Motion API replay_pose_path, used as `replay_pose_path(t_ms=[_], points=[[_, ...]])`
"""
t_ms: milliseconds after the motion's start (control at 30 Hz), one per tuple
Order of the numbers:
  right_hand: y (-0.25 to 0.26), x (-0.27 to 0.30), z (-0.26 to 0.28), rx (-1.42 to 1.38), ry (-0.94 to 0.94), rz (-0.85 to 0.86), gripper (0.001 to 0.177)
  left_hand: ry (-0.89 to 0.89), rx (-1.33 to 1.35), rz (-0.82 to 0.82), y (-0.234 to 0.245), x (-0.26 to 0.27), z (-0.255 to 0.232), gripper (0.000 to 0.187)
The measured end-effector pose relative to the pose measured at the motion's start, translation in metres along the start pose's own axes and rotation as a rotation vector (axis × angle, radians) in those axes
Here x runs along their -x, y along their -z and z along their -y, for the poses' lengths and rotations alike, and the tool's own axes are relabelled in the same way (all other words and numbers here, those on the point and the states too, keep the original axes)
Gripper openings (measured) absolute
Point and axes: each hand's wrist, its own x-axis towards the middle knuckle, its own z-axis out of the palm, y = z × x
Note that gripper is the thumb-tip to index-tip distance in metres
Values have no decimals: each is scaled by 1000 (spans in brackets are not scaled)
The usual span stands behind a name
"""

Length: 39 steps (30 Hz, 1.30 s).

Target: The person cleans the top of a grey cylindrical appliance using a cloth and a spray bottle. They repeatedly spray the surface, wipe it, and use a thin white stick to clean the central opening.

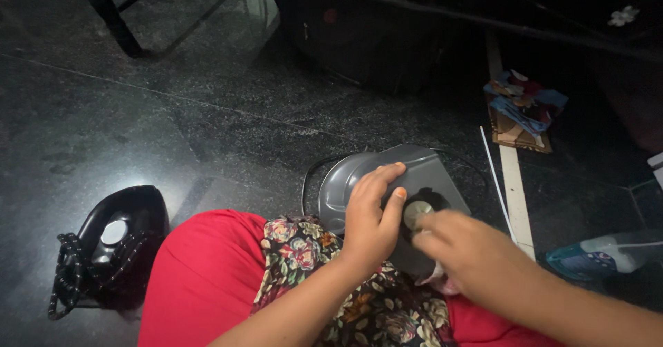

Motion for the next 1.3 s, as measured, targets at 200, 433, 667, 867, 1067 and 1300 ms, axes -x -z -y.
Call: replay_pose_path(t_ms=[200,433,667,867,1067,1300], points=[[-8,13,-7,105,-150,1,50,14,17,-27,-5,-1,4,30],[-21,-22,7,-6,-400,48,8,51,-16,-73,-8,-4,2,31],[-2,-27,4,1,-78,65,39,2,-32,-45,-1,-6,2,31],[4,-17,-18,229,60,234,36,-23,-39,-21,-12,-9,2,30],[-12,-27,-7,-28,-288,-1,16,53,-20,-94,-17,-4,-1,30],[-20,-38,3,-180,-327,-140,13,38,-64,-128,-7,-7,2,31]])
